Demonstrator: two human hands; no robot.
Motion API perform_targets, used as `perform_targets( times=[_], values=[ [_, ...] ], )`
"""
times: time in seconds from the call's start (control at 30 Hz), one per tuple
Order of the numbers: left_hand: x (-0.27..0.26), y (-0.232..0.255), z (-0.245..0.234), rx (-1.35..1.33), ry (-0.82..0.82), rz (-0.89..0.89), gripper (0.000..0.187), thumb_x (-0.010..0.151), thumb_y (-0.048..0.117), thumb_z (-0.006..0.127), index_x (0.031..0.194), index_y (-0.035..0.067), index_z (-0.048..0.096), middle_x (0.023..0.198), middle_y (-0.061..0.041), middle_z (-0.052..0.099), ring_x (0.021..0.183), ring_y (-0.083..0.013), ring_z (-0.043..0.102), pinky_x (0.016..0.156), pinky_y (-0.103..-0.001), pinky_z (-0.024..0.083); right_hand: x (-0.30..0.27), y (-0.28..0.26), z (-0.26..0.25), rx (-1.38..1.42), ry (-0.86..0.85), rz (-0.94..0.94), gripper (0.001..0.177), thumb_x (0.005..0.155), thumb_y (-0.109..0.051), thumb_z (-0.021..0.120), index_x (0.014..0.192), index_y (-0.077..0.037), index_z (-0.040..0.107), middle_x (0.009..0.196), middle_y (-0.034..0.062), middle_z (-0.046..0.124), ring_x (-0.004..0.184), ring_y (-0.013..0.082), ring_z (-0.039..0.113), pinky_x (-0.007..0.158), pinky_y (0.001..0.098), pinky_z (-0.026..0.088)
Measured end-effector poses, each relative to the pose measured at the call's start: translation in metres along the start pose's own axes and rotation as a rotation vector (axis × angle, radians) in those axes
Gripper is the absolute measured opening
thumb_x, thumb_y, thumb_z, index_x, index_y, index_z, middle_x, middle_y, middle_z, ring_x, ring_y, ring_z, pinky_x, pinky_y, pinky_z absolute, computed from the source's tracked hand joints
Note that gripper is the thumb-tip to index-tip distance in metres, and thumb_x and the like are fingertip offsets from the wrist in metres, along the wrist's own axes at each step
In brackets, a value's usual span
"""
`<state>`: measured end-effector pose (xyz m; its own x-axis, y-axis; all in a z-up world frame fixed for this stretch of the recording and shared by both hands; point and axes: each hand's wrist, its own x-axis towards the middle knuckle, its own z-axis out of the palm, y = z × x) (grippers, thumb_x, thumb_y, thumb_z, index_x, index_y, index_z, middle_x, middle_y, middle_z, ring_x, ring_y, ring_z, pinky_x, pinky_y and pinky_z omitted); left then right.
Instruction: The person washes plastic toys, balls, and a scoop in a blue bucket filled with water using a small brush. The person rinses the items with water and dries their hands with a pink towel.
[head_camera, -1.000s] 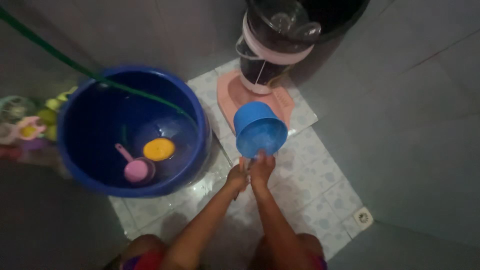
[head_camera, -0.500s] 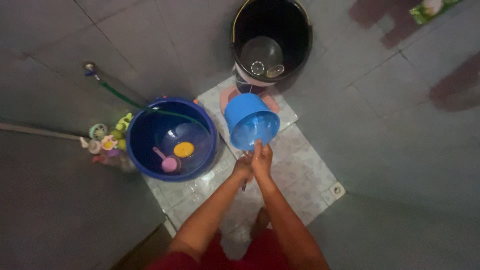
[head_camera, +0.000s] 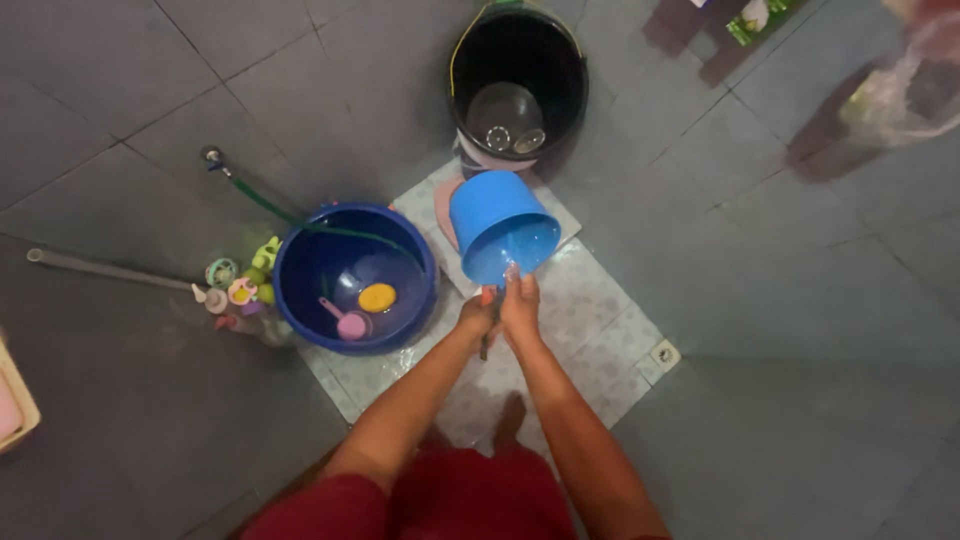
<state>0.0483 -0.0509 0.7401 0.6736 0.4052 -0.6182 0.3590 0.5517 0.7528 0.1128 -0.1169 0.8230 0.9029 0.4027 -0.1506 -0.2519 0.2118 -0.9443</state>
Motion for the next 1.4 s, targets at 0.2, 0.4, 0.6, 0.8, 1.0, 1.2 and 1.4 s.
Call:
perform_targets(
  times=[0.2, 0.4, 0.6, 0.8, 1.0, 1.2, 1.4],
  values=[
    [-0.010, 0.020, 0.034, 0.042, 0.162, -0.100, 0.039, 0.102, 0.047, 0.055, 0.104, 0.008, 0.062, 0.060, -0.007, 0.055, 0.038, -0.0175, 0.043, 0.035, -0.037, 0.032, 0.006, -0.007, -0.011, -0.033, 0.006, -0.006, 0.028, 0.104, -0.024, 0.053, 0.121, -0.003, 0.062, 0.107, 0.0068, 0.065, 0.096, 0.0161, 0.060, 0.084, 0.0323, 0.052],
    [0.005, 0.007, 0.062, -0.006, 0.201, -0.145, 0.061, 0.098, 0.061, 0.051, 0.105, 0.002, 0.064, 0.059, -0.014, 0.054, 0.036, -0.0246, 0.045, 0.031, -0.043, 0.032, 0.025, 0.007, -0.040, -0.050, -0.042, 0.033, 0.032, 0.104, -0.027, 0.052, 0.125, -0.004, 0.059, 0.112, 0.0097, 0.066, 0.102, 0.0206, 0.061, 0.087, 0.0359, 0.051],
    [0.016, 0.030, 0.100, 0.030, 0.289, -0.257, 0.074, 0.090, 0.062, 0.070, 0.134, 0.009, 0.043, 0.096, -0.008, 0.062, 0.065, -0.0292, 0.058, 0.040, -0.057, 0.040, 0.053, 0.012, -0.067, -0.258, -0.011, -0.028, 0.035, 0.105, -0.031, 0.052, 0.121, -0.002, 0.061, 0.109, 0.0111, 0.068, 0.101, 0.0215, 0.063, 0.088, 0.0372, 0.052],
    [0.033, 0.043, 0.140, 0.114, 0.034, 0.010, 0.063, 0.093, 0.060, 0.060, 0.120, 0.004, 0.064, 0.086, -0.016, 0.069, 0.056, -0.0284, 0.060, 0.039, -0.044, 0.042, 0.082, -0.005, -0.095, -0.185, 0.044, -0.063, 0.036, 0.107, -0.034, 0.050, 0.121, -0.002, 0.059, 0.095, 0.0113, 0.062, 0.088, 0.0208, 0.058, 0.080, 0.0383, 0.051],
    [0.073, 0.037, 0.170, 0.501, 0.240, 0.315, 0.039, 0.096, 0.040, 0.065, 0.096, 0.002, 0.075, 0.074, -0.014, 0.070, 0.059, -0.0267, 0.063, 0.047, -0.040, 0.044, 0.126, -0.011, -0.131, -0.286, 0.205, -0.247, 0.034, 0.106, -0.030, 0.053, 0.117, 0.002, 0.057, 0.100, 0.0140, 0.065, 0.088, 0.0257, 0.061, 0.080, 0.0431, 0.052],
    [0.090, 0.065, 0.195, 0.528, 0.054, 0.387, 0.036, 0.097, 0.030, 0.063, 0.089, -0.003, 0.075, 0.065, -0.011, 0.067, 0.053, -0.0213, 0.063, 0.047, -0.036, 0.046, 0.163, -0.036, -0.155, -0.333, 0.344, -0.303, 0.038, 0.108, -0.034, 0.049, 0.120, 0.001, 0.055, 0.104, 0.0181, 0.065, 0.091, 0.0286, 0.063, 0.084, 0.0442, 0.050],
    [0.093, 0.149, 0.218, 0.650, -0.265, 0.270, 0.029, 0.094, 0.023, 0.062, 0.101, -0.004, 0.069, 0.065, -0.011, 0.061, 0.052, -0.0219, 0.058, 0.045, -0.040, 0.043, 0.193, -0.107, -0.179, -0.451, 0.382, -0.254, 0.039, 0.110, -0.034, 0.048, 0.121, 0.001, 0.058, 0.101, 0.0130, 0.065, 0.086, 0.0222, 0.064, 0.083, 0.0394, 0.051]
  ],
)
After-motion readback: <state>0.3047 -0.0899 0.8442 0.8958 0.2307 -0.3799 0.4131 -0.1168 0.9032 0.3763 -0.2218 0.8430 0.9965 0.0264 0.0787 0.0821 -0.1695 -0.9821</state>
